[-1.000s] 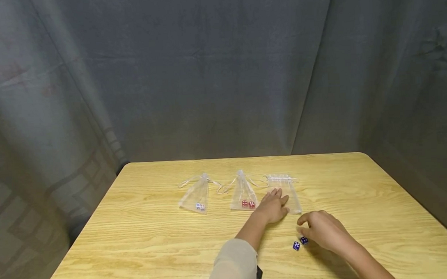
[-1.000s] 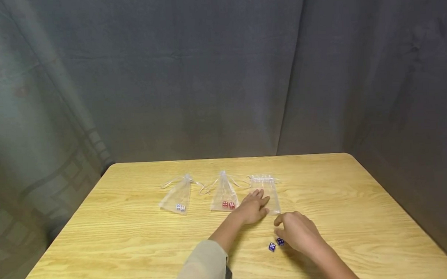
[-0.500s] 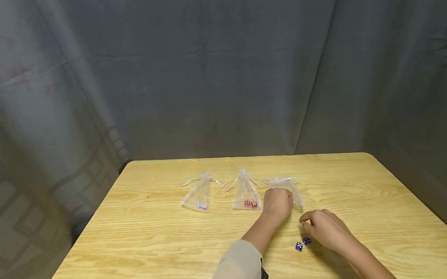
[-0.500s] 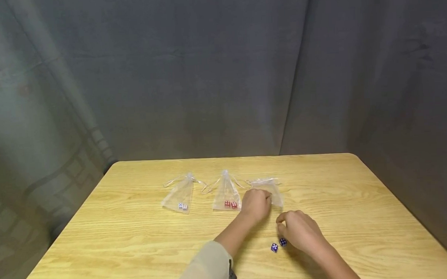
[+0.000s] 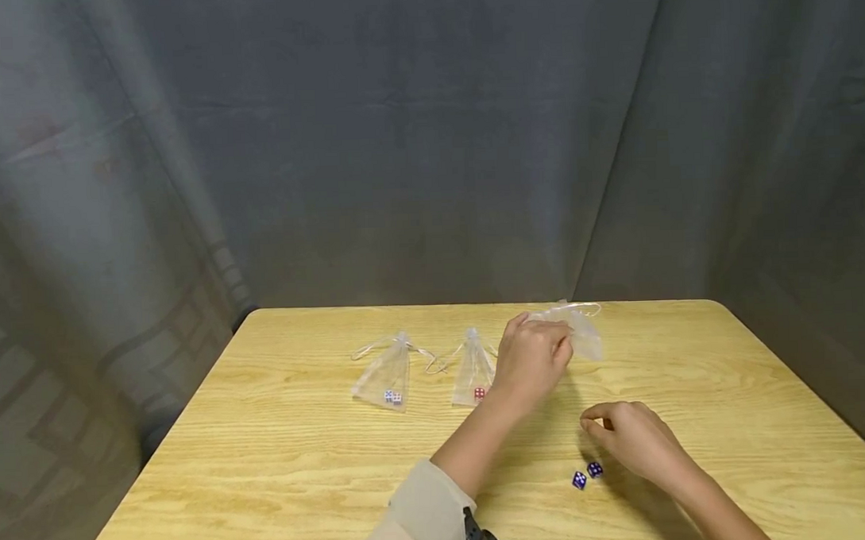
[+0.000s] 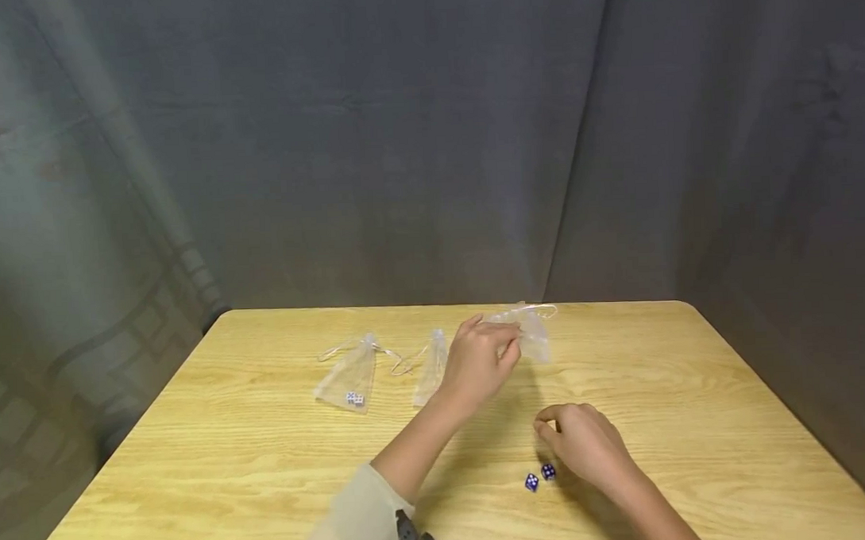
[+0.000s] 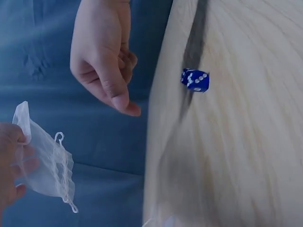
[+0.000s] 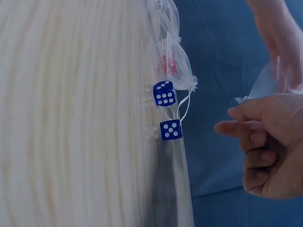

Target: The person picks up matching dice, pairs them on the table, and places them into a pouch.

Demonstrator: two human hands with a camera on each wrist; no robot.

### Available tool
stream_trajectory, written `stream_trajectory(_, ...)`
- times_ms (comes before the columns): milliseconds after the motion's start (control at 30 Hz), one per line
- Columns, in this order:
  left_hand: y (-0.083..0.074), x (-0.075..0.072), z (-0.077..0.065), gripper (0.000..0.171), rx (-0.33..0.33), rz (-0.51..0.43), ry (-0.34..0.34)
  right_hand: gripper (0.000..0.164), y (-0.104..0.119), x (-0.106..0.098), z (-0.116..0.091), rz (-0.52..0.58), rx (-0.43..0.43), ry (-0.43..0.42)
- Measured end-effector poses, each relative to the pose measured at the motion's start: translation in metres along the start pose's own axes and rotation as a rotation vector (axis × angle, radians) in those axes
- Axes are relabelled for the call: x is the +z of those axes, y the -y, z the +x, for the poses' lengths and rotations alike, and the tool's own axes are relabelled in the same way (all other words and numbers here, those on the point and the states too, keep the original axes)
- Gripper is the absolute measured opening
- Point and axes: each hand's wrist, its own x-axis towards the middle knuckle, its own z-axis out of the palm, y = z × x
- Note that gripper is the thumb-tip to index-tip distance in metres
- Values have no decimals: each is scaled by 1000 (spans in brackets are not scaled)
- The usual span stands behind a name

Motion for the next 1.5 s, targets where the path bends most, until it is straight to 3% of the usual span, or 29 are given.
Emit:
stream_trajectory(233, 2, -22, -14, 17, 160, 68, -100, 22, 3, -1, 2, 197, -16, -110)
stream_trajectory(400, -4, -33, -29, 16, 252, 132, -76, 25, 4, -5, 3, 374, 17, -177)
stream_trajectory(533, -11, -40, -40, 15, 302, 156, -59, 39, 6, -8, 2, 551, 45, -219)
stream_trajectory(667, -17, -45, -48, 14, 363, 201, -89, 54, 7, -12, -1, 740, 26, -208)
stream_trajectory(867, -22, -52, -60, 12, 497, 312, -127, 46, 8, -15, -1, 979, -44, -169)
stream_trajectory(967, -24, -53, -67, 13, 569, 367, -142, 44, 11, -16, -1, 981, -33, -176)
stream_trajectory(1067, -25, -53, -74, 15, 617, 402, -117, 33, 16, -18, 0, 900, 26, -190)
stream_trajectory(1167, -27, -53, -80, 16, 603, 388, -44, 23, 20, -20, 0, 822, 71, -183)
stream_trajectory(1267, -29, -52, -84, 17, 584, 371, -10, 21, 22, -21, 0, 813, 78, -169)
stream_trajectory(1500, -28, -47, -88, 15, 642, 381, -70, 20, 24, -22, -3, 818, 26, -189)
